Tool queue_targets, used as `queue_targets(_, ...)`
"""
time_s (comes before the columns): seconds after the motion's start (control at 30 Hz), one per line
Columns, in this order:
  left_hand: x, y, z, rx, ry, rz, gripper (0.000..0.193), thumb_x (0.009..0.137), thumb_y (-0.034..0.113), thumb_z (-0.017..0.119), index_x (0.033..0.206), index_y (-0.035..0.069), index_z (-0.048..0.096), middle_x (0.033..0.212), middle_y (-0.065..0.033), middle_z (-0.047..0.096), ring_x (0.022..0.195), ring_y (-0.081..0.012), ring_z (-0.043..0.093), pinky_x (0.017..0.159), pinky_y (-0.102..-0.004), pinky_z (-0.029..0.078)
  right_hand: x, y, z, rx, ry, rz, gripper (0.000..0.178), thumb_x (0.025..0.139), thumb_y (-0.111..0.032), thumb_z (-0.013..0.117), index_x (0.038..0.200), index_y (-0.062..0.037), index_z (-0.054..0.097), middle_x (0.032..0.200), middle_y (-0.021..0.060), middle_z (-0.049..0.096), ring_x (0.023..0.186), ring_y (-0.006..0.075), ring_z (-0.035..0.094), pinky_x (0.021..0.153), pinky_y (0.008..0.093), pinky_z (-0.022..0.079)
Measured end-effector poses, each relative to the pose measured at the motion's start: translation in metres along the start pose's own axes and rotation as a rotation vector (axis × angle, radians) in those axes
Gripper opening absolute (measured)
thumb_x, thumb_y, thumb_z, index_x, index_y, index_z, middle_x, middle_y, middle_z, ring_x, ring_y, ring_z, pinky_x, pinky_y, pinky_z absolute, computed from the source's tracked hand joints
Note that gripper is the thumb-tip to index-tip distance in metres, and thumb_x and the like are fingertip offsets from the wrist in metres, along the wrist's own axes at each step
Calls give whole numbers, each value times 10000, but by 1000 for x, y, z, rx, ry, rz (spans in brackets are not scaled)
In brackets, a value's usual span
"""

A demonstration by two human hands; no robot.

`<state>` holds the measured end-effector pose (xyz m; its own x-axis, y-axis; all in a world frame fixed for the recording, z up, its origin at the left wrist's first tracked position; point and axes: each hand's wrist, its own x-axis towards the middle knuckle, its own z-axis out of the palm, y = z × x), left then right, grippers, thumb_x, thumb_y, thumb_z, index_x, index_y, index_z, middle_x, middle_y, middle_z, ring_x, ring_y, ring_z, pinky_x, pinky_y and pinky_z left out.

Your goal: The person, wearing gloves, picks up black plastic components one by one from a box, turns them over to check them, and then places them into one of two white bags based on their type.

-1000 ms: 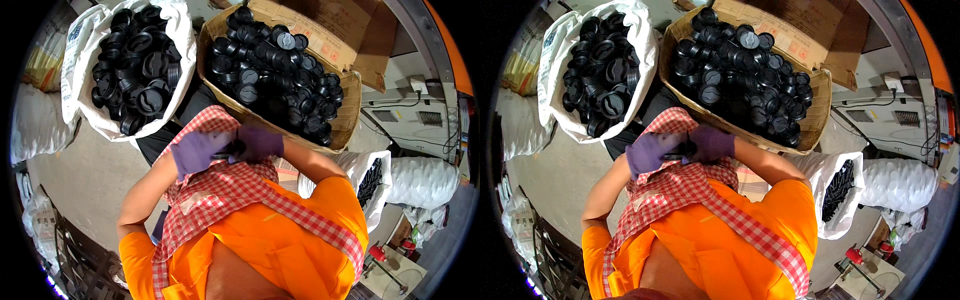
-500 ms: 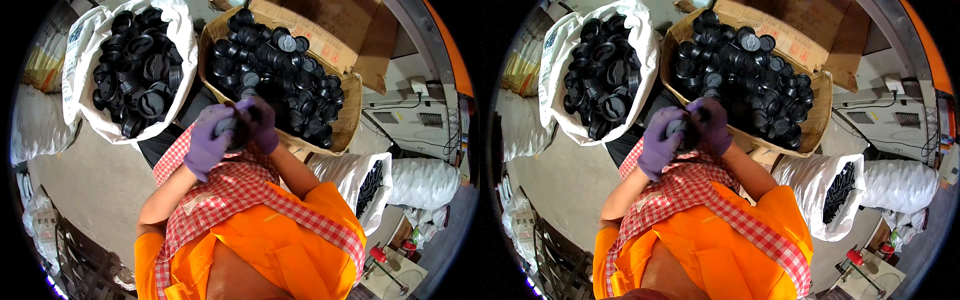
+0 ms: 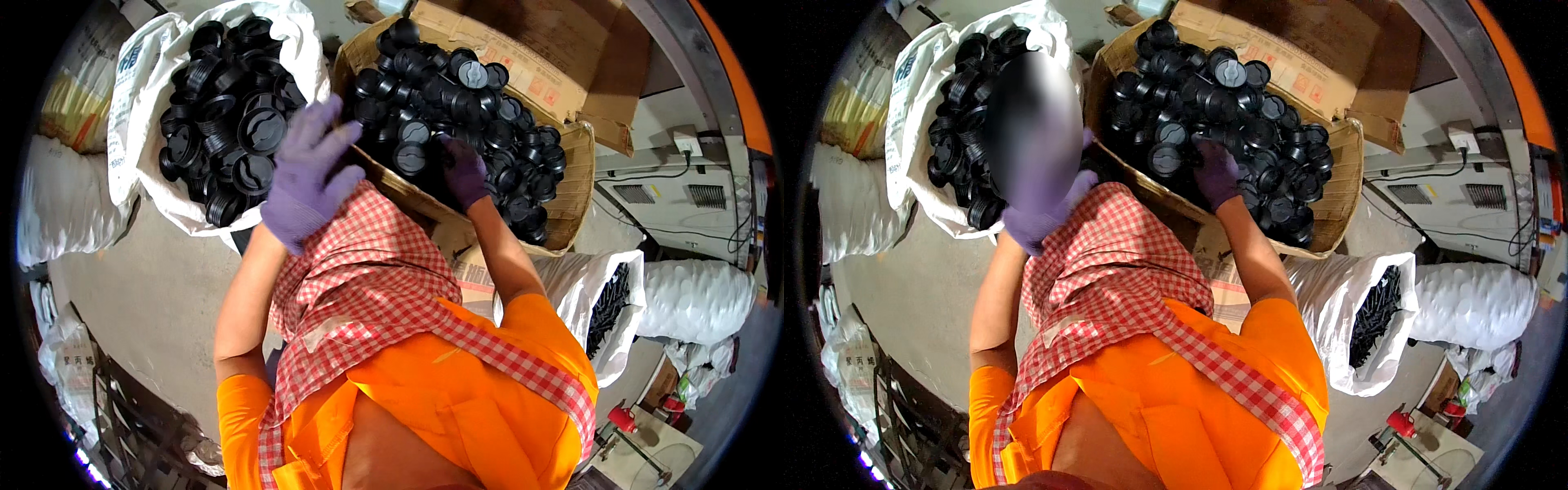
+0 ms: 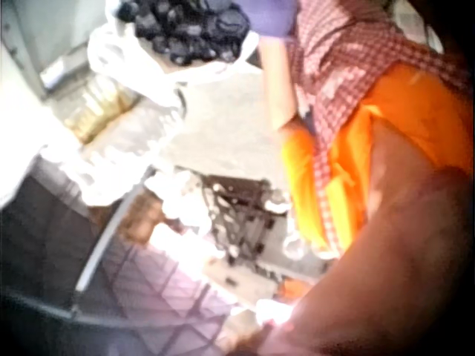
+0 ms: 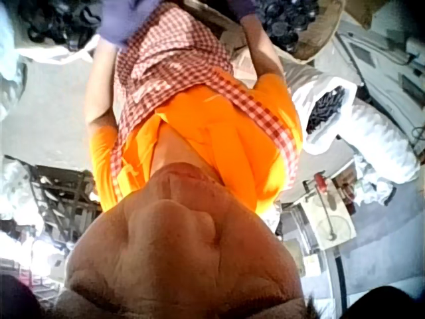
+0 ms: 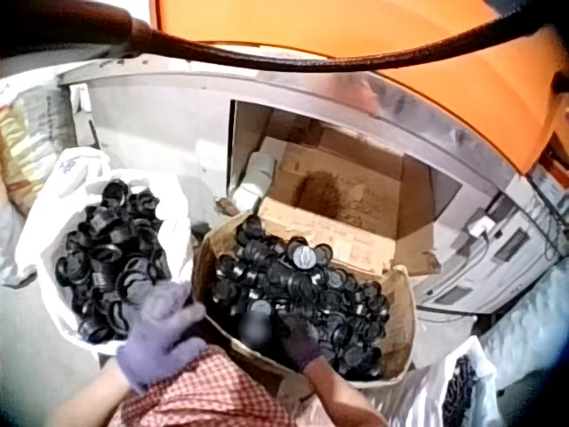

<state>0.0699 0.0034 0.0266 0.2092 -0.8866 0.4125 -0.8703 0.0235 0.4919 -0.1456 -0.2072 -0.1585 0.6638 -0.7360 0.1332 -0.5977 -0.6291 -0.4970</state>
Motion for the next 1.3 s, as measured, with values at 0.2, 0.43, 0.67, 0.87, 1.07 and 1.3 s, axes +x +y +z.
queue_targets(0.2,-17,-1,55,-256,-129,-184,378,775,167,685,1126,48,608,1210,-190,555,1057,-334,571,908,-372,471,-1,7,22,48,-304,-39,372,794,-154,587,1163,-110,597,1130,170,615,996,352,602,846,411,489)
queue_targets(0.43,-15,-20,86,-526,-219,-492,408,786,190,687,1153,39,595,1156,-139,599,962,-247,621,844,-331,489,5,-1,-3,244,-272,5,288,804,-110,581,1089,-105,622,1043,149,647,914,344,628,780,391,508)
queue_targets(0.67,18,-12,74,-1388,-298,-665,344,823,188,669,1074,-36,598,963,-72,631,876,-146,592,820,-263,470,7,-107,-95,481,31,-550,236,816,-81,591,1051,-59,601,772,140,626,740,328,629,650,387,501)
queue_targets(0.87,-7,30,38,-347,-427,-475,339,803,-2,576,1139,36,586,1041,-126,658,896,-241,634,829,-324,491,-32,-106,-87,547,-569,-193,163,875,-162,596,977,-35,585,717,64,596,648,225,583,611,331,467)
queue_targets(1.07,-46,-6,-13,-1008,-348,-223,356,788,95,621,1135,23,585,961,-108,642,825,-186,612,743,-295,498,-38,-134,-114,1363,-1149,-109,203,972,-244,475,917,-53,515,665,-4,510,583,108,487,556,251,400)
queue_targets(1.3,-29,48,32,-1309,-66,-471,450,777,117,607,1209,16,538,1165,-104,577,1083,-207,541,934,-310,422,-25,-160,-70,2002,-376,305,155,907,-226,577,941,-84,526,799,8,521,773,124,525,712,274,447)
